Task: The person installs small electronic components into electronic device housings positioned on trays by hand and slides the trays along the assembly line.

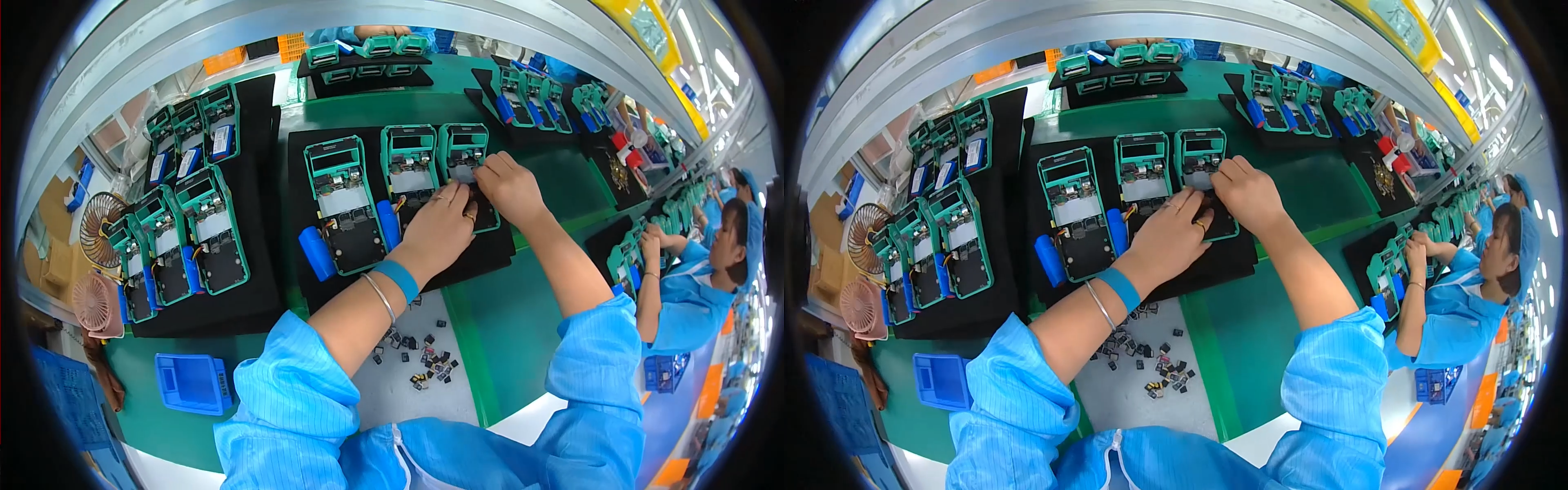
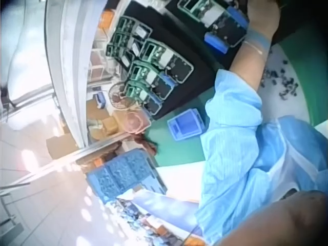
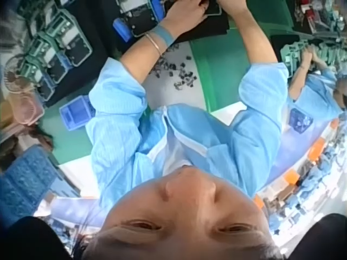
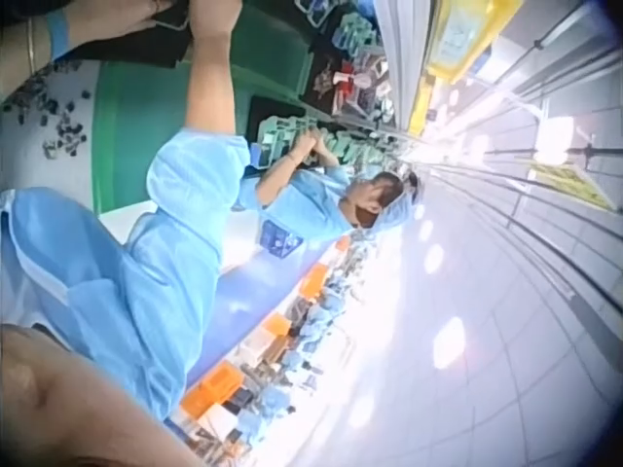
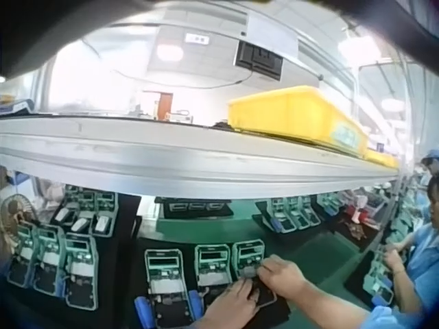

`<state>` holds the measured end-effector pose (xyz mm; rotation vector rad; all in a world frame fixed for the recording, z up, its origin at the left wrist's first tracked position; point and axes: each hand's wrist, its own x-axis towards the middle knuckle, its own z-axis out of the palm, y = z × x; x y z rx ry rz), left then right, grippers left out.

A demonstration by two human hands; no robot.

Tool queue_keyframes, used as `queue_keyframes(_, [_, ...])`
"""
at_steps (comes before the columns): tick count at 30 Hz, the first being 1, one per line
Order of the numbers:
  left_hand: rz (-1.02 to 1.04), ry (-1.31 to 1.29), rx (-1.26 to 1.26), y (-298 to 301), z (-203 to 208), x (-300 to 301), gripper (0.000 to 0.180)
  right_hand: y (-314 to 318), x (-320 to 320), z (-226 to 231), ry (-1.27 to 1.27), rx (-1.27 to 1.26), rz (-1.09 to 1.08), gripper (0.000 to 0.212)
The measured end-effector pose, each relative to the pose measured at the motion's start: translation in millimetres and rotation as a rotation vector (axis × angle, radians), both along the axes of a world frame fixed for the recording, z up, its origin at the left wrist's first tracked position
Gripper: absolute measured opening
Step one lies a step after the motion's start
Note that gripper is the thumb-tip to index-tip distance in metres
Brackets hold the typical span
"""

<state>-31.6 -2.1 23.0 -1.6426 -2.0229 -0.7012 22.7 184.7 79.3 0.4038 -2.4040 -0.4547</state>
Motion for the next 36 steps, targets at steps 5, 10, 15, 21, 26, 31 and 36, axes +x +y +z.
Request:
queue_keyframes(5, [0.011, 0.027, 0.022, 1.9, -6.6, 0.4, 0.050, 3.3, -5.9, -1.8, -0.009, 0.101, -0.021, 0.015])
queue_keyframes(10, [0.021, 0.042, 0.036, 1.9, -7.9, 0.3, 0.048, -3.6, -8.2, 6.6, -0.032, 0.150, -0.002, 0.014])
queue_keyframes(15, [-0.001, 0.036, 0.045, 1.4, -7.4, -0.4, 0.047, -3.2, -13.2, 10.8, -0.080, 0.229, -0.054, 0.015])
queue_keyframes(21, [-0.002, 0.044, 0.048, 1.1, -6.0, -0.5, 0.047, -3.2, -14.3, 20.6, -0.097, 0.171, -0.086, 0.016])
queue_keyframes(26, [-0.027, 0.011, 0.007, -1.1, 2.0, -0.3, 0.047, -2.4, -22.3, 10.1, -0.038, 0.175, -0.163, 0.017])
queue_keyframes(31, [-0.040, -0.009, 0.006, -33.7, 20.8, 5.6, 0.052, -9.7, -11.2, 3.9, 0.003, -0.028, -0.216, 0.016])
queue_keyframes(36, [0.084, -0.220, 0.104, -123.2, 54.2, 6.1, 0.061, 8.2, 34.7, -13.9, -0.056, -0.742, -0.482, 0.012])
